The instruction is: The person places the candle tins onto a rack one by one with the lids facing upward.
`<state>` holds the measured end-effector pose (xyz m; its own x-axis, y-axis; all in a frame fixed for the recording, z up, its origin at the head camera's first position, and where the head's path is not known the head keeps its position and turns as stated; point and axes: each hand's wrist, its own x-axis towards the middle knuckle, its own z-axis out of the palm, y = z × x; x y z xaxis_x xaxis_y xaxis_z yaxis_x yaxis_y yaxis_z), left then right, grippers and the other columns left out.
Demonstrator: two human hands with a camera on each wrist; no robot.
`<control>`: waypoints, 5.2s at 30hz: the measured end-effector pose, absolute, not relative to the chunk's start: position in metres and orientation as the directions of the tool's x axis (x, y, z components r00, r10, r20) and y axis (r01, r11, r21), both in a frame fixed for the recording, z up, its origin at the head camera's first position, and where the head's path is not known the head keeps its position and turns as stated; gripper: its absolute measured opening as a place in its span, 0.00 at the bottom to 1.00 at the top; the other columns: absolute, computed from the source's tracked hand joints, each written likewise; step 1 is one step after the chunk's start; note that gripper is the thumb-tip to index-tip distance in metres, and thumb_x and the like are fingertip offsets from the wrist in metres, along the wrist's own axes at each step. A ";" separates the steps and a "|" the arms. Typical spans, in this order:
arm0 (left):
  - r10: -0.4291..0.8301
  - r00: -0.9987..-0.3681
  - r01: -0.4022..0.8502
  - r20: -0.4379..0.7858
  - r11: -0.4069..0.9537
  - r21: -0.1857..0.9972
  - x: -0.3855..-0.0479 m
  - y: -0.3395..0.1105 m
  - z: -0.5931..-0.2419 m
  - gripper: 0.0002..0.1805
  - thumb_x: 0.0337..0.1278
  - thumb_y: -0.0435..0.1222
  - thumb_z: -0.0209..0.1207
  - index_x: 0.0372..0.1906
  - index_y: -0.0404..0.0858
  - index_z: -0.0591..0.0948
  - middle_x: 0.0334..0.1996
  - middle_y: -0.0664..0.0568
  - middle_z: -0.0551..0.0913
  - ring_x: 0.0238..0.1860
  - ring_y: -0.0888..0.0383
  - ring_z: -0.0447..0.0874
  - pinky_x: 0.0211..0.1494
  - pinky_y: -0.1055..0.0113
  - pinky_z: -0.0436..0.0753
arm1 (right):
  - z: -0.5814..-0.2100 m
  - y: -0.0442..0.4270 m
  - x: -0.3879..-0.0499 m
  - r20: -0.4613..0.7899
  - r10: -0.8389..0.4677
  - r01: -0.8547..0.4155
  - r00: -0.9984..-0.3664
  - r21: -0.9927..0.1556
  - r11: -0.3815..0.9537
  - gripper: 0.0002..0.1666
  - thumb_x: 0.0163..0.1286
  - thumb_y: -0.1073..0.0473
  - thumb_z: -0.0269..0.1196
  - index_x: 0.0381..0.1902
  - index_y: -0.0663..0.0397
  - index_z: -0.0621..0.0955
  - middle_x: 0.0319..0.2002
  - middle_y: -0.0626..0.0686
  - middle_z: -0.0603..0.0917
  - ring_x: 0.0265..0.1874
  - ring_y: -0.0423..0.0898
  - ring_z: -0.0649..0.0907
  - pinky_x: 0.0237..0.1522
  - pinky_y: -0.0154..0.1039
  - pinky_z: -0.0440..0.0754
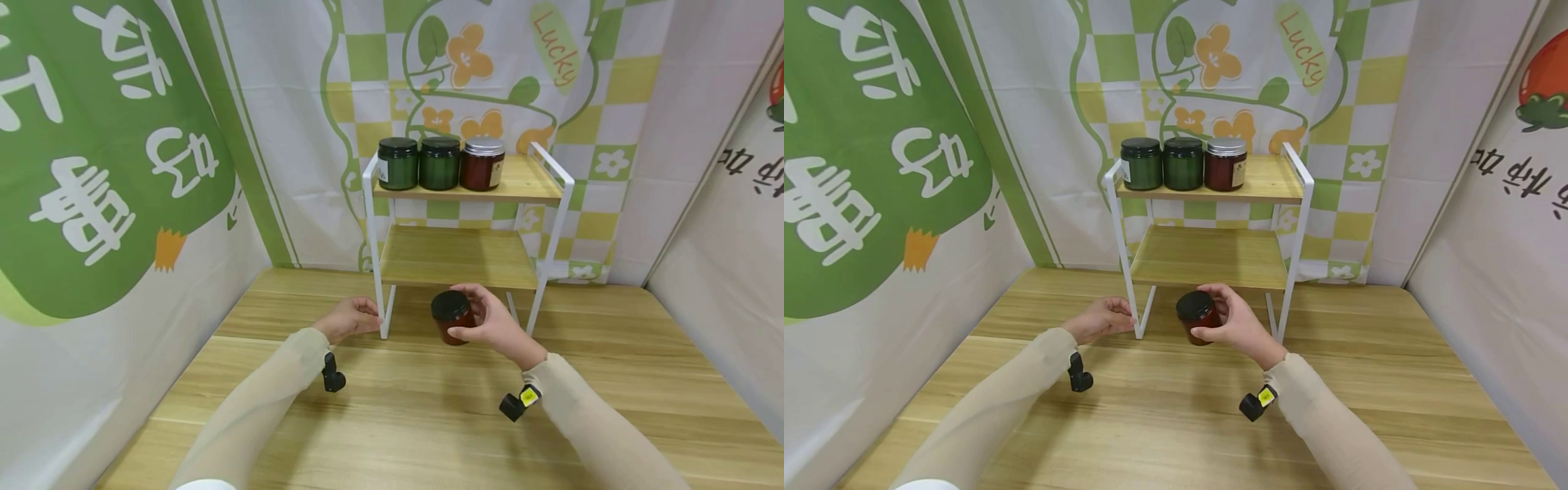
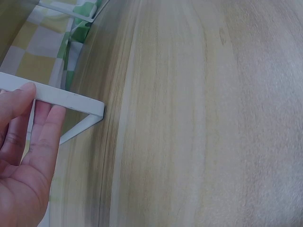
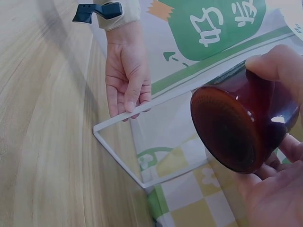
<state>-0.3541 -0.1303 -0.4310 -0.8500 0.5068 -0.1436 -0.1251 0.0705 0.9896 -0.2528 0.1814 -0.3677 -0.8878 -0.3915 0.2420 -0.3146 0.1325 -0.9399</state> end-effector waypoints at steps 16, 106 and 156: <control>0.507 -0.849 -0.131 -0.148 0.068 0.989 -0.354 -0.130 -0.432 0.08 0.61 0.21 0.56 0.38 0.36 0.74 0.35 0.51 0.78 0.46 0.50 0.81 0.56 0.63 0.84 | -0.372 0.184 -0.254 0.265 -0.342 -0.357 -0.902 -0.902 0.242 0.39 0.57 0.63 0.73 0.65 0.55 0.70 0.59 0.58 0.75 0.59 0.51 0.76 0.64 0.43 0.74; 0.500 -0.855 -0.117 -0.136 0.069 0.991 -0.354 -0.129 -0.430 0.08 0.61 0.21 0.55 0.37 0.36 0.74 0.34 0.51 0.79 0.43 0.53 0.83 0.53 0.66 0.85 | -0.123 0.267 -0.270 0.471 -0.155 -0.479 -0.868 -0.878 0.015 0.32 0.56 0.75 0.68 0.58 0.58 0.71 0.47 0.50 0.82 0.45 0.41 0.84 0.40 0.25 0.85; 0.506 -0.852 -0.120 -0.135 0.064 0.991 -0.354 -0.129 -0.430 0.08 0.62 0.20 0.54 0.38 0.35 0.73 0.34 0.51 0.78 0.42 0.53 0.82 0.55 0.64 0.84 | -0.131 0.270 -0.318 0.267 -0.130 -0.297 -0.955 -0.826 0.479 0.41 0.59 0.61 0.72 0.66 0.57 0.66 0.50 0.43 0.75 0.48 0.36 0.79 0.39 0.21 0.81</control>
